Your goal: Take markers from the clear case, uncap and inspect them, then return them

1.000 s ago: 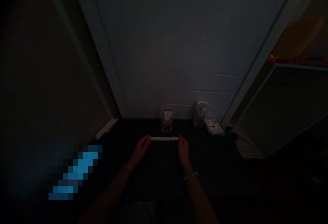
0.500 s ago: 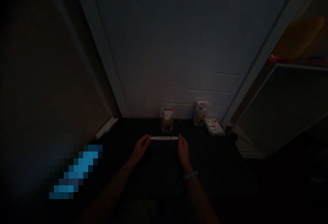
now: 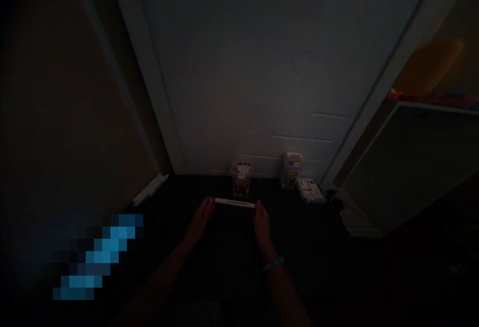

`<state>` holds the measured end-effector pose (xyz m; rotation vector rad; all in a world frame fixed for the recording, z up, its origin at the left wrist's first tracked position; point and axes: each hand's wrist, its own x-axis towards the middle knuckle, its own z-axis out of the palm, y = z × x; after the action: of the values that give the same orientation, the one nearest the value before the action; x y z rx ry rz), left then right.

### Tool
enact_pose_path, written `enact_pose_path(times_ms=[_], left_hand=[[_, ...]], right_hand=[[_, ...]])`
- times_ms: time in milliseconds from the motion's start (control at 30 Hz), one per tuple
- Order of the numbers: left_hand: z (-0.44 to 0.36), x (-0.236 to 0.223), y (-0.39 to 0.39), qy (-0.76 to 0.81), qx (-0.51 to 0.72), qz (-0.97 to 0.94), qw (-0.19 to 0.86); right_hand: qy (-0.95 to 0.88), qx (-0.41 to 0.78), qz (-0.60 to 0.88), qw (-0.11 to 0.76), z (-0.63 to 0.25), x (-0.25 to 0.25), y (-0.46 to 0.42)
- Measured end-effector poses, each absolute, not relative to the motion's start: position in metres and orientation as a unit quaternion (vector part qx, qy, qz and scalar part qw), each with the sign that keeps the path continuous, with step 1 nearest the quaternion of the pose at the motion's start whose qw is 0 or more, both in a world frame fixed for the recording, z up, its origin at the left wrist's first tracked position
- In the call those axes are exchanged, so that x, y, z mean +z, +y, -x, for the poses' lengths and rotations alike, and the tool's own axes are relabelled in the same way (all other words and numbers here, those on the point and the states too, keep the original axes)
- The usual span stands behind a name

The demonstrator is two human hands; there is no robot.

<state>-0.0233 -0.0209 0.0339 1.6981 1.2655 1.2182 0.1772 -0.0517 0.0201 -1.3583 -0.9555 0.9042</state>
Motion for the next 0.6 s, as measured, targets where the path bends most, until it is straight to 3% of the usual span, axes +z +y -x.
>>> enact_pose_path(times_ms=[133,600], left_hand=[[0.0167,0.0356,-0.0250,0.441,0.430,-0.696,0.369],[0.0174,0.0306,-0.0220,0.472,0.421,-0.711,0.308]], right_hand=[[-0.422,0.379,0.575,0.589,-0.1770,0.0199,-0.0517],[-0.436,0.372,0.588,0.571,-0.1766,0.0190,-0.0511]])
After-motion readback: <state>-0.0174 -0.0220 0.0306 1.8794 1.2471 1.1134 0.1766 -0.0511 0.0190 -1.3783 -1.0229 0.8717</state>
